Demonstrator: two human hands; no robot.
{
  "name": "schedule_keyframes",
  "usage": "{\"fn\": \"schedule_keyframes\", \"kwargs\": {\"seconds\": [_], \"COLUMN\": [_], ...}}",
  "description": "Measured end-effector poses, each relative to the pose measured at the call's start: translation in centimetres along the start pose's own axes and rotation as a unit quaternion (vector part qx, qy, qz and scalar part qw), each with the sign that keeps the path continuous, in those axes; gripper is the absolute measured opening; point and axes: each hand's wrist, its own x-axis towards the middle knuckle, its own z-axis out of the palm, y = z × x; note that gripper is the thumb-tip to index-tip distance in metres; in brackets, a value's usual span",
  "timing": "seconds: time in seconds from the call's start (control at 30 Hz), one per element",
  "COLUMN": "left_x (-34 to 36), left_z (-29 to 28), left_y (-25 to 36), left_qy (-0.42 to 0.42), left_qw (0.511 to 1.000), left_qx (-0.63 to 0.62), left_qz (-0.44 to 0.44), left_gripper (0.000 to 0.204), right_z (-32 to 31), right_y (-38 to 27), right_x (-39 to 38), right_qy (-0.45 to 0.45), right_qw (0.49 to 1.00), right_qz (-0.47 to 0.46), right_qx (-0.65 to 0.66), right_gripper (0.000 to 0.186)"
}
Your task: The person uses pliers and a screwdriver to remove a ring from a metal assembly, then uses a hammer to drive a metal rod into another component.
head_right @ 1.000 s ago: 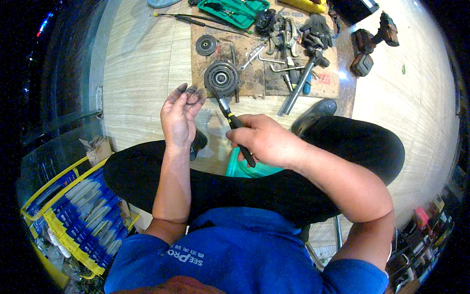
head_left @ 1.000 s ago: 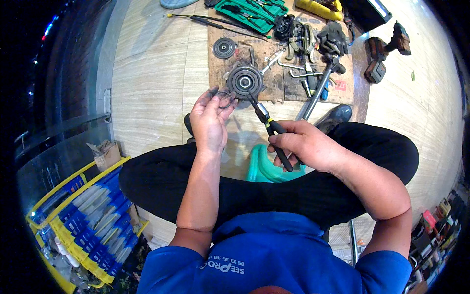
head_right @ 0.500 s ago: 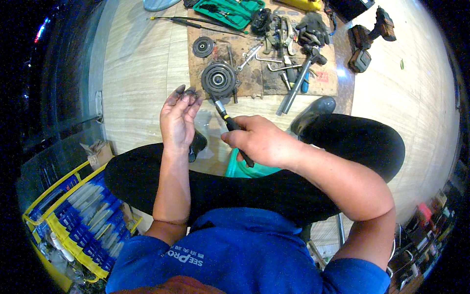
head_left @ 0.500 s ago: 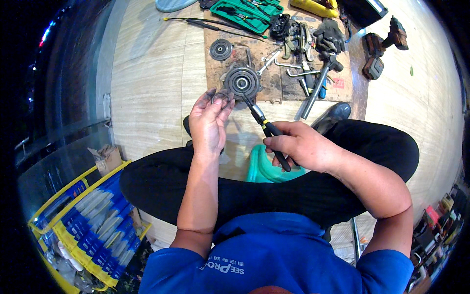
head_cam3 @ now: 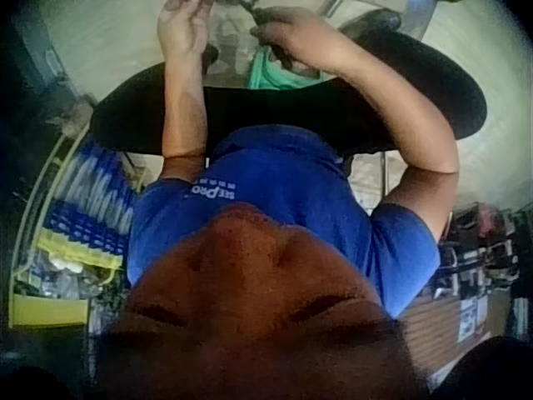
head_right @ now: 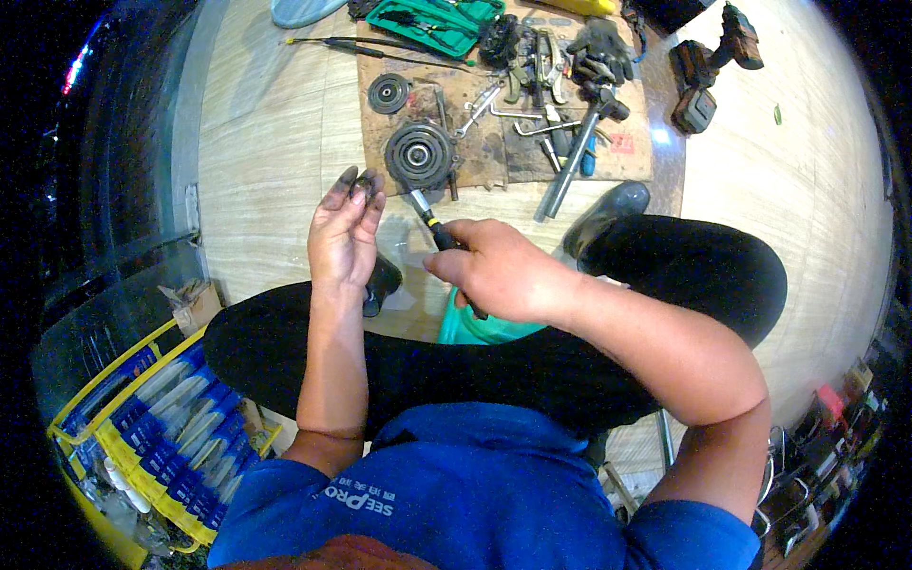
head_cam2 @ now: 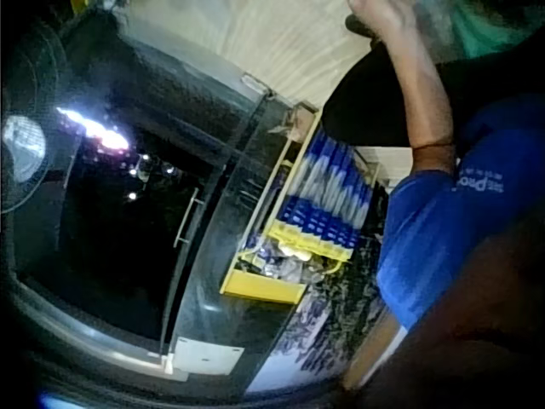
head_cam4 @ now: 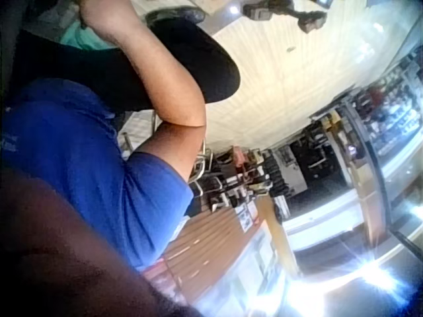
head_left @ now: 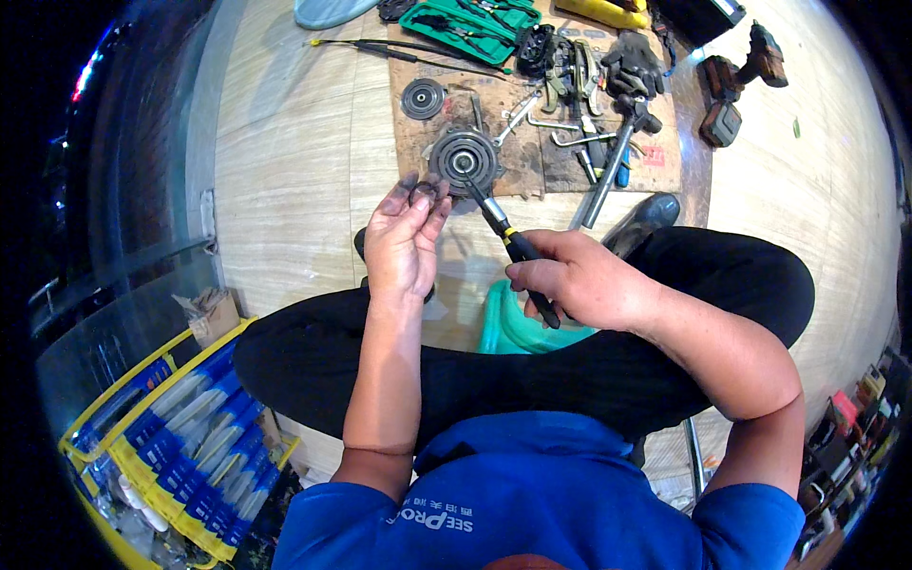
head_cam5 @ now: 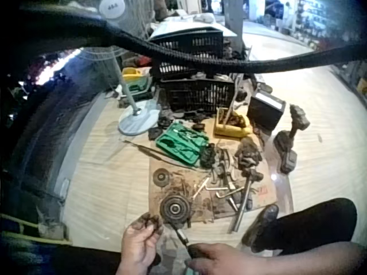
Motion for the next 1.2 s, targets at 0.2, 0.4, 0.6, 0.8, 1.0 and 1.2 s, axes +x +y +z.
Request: {"fn": "schedule_keyframes", "kwargs": {"seconds": [0.2,0.4,0.6,0.8,1.0,1.2], "left_x": [-1.0,-2.8,-4.0,-4.4,-4.9,-5.2], "left_z": [1.2,2.5,2.5,1.7,1.5,1.7], "left_y": [-0.3,-0.9,-0.9,-0.8,-0.7,-0.6], "left_qy": [-0.043,-0.065,-0.082,-0.113,-0.152,-0.208], "left_qw": [0.999,0.997,0.985,0.974,0.964,0.944], "left_qx": [0.033,-0.006,-0.058,-0.100,-0.071,-0.055], "left_qz": [0.002,-0.050,-0.138,-0.171,-0.206,-0.249], "left_gripper": [0.031,0.028,0.027,0.022,0.024,0.024], "right_z": [-0.4,-0.9,-1.4,-1.5,-1.2,-1.2], "right_y": [0.3,1.9,0.4,0.3,0.3,-0.3], "right_x": [0.5,1.9,2.2,2.8,3.0,2.6], "right_qy": [0.039,0.208,0.197,0.104,0.136,0.108], "right_qw": [0.997,0.948,0.899,0.836,0.797,0.807], "right_qz": [-0.017,-0.198,-0.329,-0.406,-0.437,-0.419], "right_qx": [-0.057,-0.138,-0.212,-0.355,-0.394,-0.402], "right_gripper": [0.020,0.036,0.042,0.041,0.041,0.047]}}
